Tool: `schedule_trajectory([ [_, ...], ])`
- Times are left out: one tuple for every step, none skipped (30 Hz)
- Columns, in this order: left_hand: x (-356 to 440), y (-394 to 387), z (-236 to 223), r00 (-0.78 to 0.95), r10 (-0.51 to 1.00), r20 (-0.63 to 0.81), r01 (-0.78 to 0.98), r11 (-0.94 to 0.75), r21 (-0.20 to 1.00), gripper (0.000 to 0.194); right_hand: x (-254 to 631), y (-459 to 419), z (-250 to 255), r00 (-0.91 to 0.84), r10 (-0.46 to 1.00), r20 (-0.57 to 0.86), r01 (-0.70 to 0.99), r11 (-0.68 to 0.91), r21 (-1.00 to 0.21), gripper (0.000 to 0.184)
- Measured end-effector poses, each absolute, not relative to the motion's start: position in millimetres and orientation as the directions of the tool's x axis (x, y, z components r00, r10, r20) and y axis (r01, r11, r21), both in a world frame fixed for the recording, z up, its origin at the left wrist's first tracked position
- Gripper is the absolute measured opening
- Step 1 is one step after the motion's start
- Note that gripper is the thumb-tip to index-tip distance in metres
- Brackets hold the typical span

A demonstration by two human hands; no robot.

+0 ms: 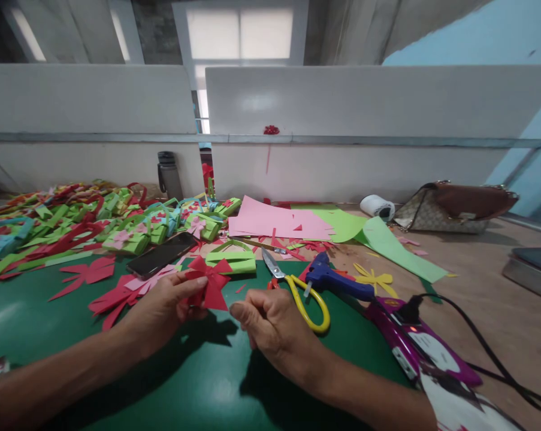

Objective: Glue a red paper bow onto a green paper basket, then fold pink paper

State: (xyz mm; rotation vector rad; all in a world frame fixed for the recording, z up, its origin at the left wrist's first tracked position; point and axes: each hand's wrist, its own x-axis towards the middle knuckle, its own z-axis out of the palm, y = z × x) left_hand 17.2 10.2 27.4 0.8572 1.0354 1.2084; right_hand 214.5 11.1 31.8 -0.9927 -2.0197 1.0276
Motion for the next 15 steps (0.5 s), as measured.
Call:
schedule_trajectory([
  [17.8, 9.0, 26.9, 0.064, 0.984, -0.169, -0.304, 0.181, 0.935, 0.031, 215.7, 10.0, 32.6, -0.515, 0.819, 0.253, 0.338, 0.465, -0.818, 0.047],
  [18.5, 7.6, 26.5, 0.093, 0.98, -0.176, -0.289, 0.196, 0.937, 0.033, 216.8, 9.2, 33.9, -0.523, 0.796, 0.305, 0.336, 0.521, -0.785, 0.045],
  [19.3, 6.1, 26.3, 0.131, 0.974, -0.186, -0.268, 0.216, 0.939, 0.035, 217.7, 8.8, 35.8, -0.508, 0.781, 0.365, 0.322, 0.565, -0.76, 0.037],
  [20.2, 4.6, 26.2, 0.175, 0.964, -0.199, -0.24, 0.237, 0.941, 0.036, 218.6, 9.2, 37.8, -0.466, 0.779, 0.419, 0.305, 0.586, -0.751, 0.026],
  [21.1, 3.0, 26.4, 0.223, 0.952, -0.212, -0.203, 0.257, 0.945, 0.038, 219.3, 10.6, 39.9, -0.412, 0.79, 0.453, 0.285, 0.585, -0.76, 0.016],
  [22.0, 1.4, 26.7, 0.267, 0.938, -0.222, -0.158, 0.27, 0.95, 0.04, 220.1, 13.0, 41.7, -0.351, 0.814, 0.462, 0.267, 0.561, -0.784, 0.014],
  [22.9, -0.2, 27.2, 0.301, 0.925, -0.23, -0.109, 0.273, 0.956, 0.042, 220.8, 16.4, 43.3, -0.296, 0.841, 0.453, 0.253, 0.526, -0.812, 0.015],
  [23.6, -1.8, 27.9, 0.318, 0.918, -0.236, -0.057, 0.267, 0.962, 0.043, 221.5, 20.7, 44.4, -0.251, 0.865, 0.434, 0.248, 0.491, -0.835, 0.017],
  [23.9, -3.2, 28.7, 0.318, 0.917, -0.24, -0.005, 0.255, 0.967, 0.045, 222.0, 25.5, 45.1, -0.222, 0.883, 0.414, 0.252, 0.462, -0.85, 0.018],
  [23.7, -4.5, 29.5, 0.306, 0.921, -0.243, 0.046, 0.24, 0.97, 0.05, 222.4, 30.6, 45.3, -0.21, 0.893, 0.398, 0.262, 0.444, -0.857, 0.018],
  [22.8, -5.5, 30.4, 0.285, 0.927, -0.243, 0.094, 0.225, 0.97, 0.058, 222.6, 35.8, 45.2, -0.206, 0.898, 0.388, 0.282, 0.434, -0.856, 0.019],
  [21.3, -5.9, 31.3, 0.261, 0.935, -0.242, 0.14, 0.211, 0.967, 0.066, 222.4, 40.8, 44.7, -0.209, 0.903, 0.374, 0.312, 0.424, -0.85, 0.021],
  [19.1, -5.7, 32.3, 0.242, 0.941, -0.238, 0.181, 0.197, 0.963, 0.07, 222.0, 45.6, 44.1, -0.222, 0.908, 0.354, 0.343, 0.413, -0.844, 0.025],
  [16.2, -4.5, 33.5, 0.225, 0.947, -0.23, 0.215, 0.182, 0.959, 0.068, 221.2, 50.3, 43.3, -0.237, 0.914, 0.329, 0.375, 0.398, -0.837, 0.028],
  [12.7, -2.2, 34.9, 0.206, 0.954, -0.217, 0.24, 0.165, 0.956, 0.063, 220.2, 54.9, 42.5, -0.249, 0.919, 0.304, 0.406, 0.384, -0.829, 0.031],
])
